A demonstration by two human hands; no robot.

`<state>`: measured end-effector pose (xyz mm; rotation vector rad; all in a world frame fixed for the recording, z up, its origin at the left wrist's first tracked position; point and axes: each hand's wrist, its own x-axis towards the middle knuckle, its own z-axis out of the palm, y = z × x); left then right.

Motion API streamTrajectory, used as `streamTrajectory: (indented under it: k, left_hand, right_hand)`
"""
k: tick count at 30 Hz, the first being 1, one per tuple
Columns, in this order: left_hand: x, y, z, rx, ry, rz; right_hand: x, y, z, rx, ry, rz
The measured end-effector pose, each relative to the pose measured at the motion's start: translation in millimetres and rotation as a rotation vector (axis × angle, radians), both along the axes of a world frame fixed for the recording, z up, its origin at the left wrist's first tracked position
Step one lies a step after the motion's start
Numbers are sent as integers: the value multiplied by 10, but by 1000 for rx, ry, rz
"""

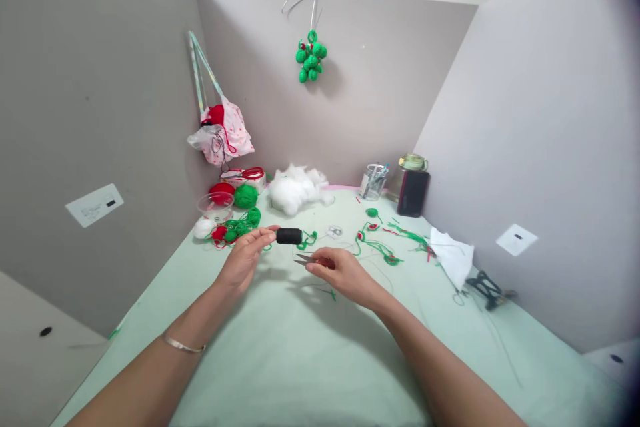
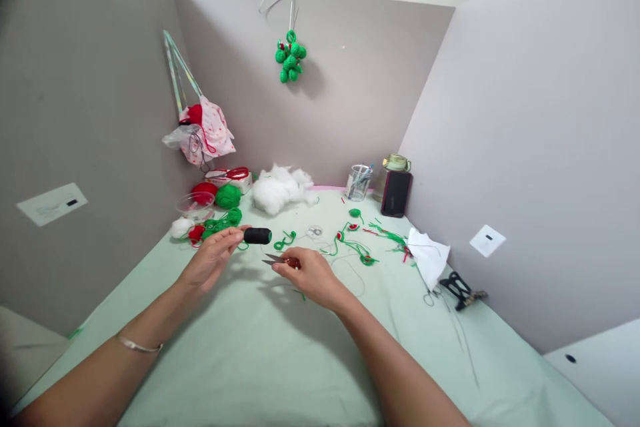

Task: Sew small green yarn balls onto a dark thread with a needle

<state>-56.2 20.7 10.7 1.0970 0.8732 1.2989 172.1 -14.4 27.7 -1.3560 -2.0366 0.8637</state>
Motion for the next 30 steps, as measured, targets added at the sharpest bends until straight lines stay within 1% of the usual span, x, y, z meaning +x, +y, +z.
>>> streamTrajectory:
  k: [4,6,8,10,13,14,15,16,17,18,21,23,24,25,26,28,29,30]
  left_hand:
    - [57,-74,34,-18,68,-22]
    - [87,-106,47,-28,101,-51]
    - [100,-115,54,-32,112,-61]
    - [87,-96,46,-27,97,-38]
    - [32,-25,-1,-27,71,31]
    - [10,4,-25,-27,70,53]
    - [-10,32,-49,-27,72,76]
    - [-29,57,-72,-28,75,98]
    - [-44,77,-92,-29,76,115]
    - [-55,92,-107,-33,73,127]
    - [-59,96,-113,-53,45,128]
    - [-41,72,-93,-62,14,105]
    - [-29,57,-80,-64,-1,91]
    - [-18,43,-67,-64,-17,80]
    - [-8,31,-56,-63,-32,70]
    - [0,20,-38,-55,-66,61]
    - [-3,22,-33,-54,-88,58]
    - [-11,29,-29,-57,-113,55]
  right_hand:
    - [-47,-4,-1,-31,43,-38]
    - [-70,-6,8,-34,36,-68]
    - [-68,-17,25,-32,3,-61]
    - [-38,-42,43,-57,-42,44]
    - [14,-102,50,-163,-122,327]
    - [22,-120,45,-184,-146,399]
    - [25,-133,36,-179,-163,439]
    - [23,-137,24,-146,-175,444]
    - [17,-130,9,-94,-184,413]
    - [9,-113,-9,-32,-190,349]
    - [-7,-13,-67,121,-178,81]
    - [2,50,-87,158,-142,-53]
    - [13,66,-86,152,-120,-85]
    - [27,68,-75,118,-106,-74]
    - [43,55,-58,61,-105,-15]
    - [67,-10,-16,-84,-159,209]
    - [69,-55,1,-137,-217,329]
    - [62,-102,12,-156,-290,424]
